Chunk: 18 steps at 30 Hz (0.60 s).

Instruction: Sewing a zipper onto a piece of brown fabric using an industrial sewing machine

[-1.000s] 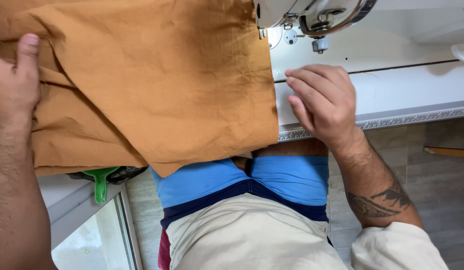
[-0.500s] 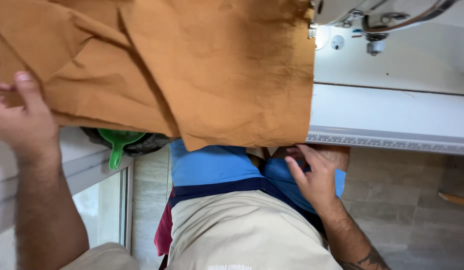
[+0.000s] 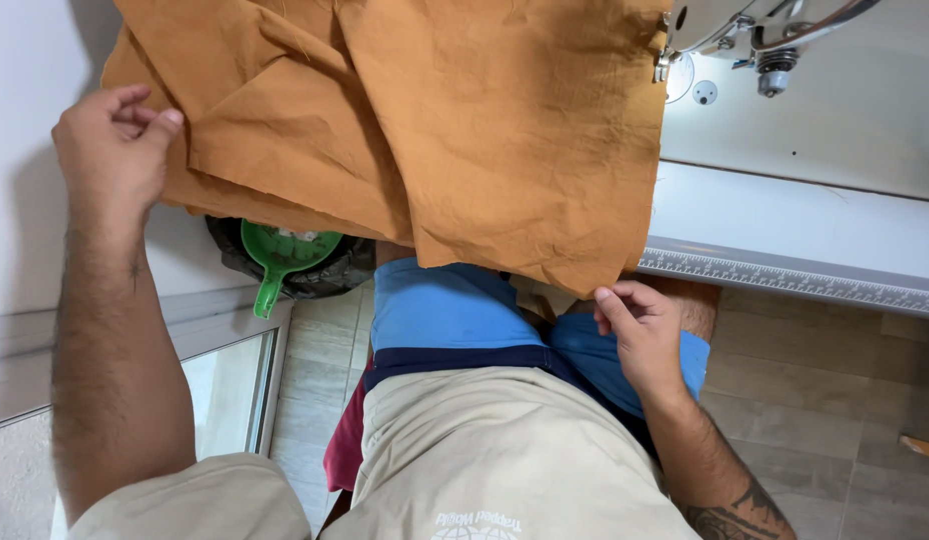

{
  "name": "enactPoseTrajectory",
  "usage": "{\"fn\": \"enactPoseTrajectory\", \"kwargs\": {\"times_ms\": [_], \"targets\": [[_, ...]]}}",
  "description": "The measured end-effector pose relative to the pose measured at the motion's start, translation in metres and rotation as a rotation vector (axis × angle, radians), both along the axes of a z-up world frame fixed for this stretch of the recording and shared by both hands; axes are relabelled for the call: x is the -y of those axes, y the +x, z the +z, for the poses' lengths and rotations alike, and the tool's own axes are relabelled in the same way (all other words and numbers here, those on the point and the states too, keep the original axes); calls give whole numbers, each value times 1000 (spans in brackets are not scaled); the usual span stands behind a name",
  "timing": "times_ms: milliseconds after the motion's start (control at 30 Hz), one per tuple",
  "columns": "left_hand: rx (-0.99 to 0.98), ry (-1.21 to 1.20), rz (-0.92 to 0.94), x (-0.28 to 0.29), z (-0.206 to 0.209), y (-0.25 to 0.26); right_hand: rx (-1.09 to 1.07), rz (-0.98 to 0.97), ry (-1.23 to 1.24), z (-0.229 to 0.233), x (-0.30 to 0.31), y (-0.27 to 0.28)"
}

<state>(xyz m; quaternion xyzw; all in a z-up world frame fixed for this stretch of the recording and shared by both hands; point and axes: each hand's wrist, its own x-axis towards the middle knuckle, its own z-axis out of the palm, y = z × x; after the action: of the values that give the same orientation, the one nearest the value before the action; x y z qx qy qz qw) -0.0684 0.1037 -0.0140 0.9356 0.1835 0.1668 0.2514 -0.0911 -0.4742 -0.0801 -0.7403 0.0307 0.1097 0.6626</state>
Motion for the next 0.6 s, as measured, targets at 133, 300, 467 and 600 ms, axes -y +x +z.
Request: {"fn": "enactPoseTrajectory", "kwargs": {"times_ms": [133,300,467,600], "targets": [[-120,-116,21,11,9,27,35,-36,-32,0,1,-2],[-69,-474,53,-57,-60,55,65,-73,-26,-10,4,-1],[-57,-623,197,-71,-58,48,50,-67,7,-18,5,-2],[239,-1049,255,-61,-46,39,74,-78,22,-23,6,-2]]}}
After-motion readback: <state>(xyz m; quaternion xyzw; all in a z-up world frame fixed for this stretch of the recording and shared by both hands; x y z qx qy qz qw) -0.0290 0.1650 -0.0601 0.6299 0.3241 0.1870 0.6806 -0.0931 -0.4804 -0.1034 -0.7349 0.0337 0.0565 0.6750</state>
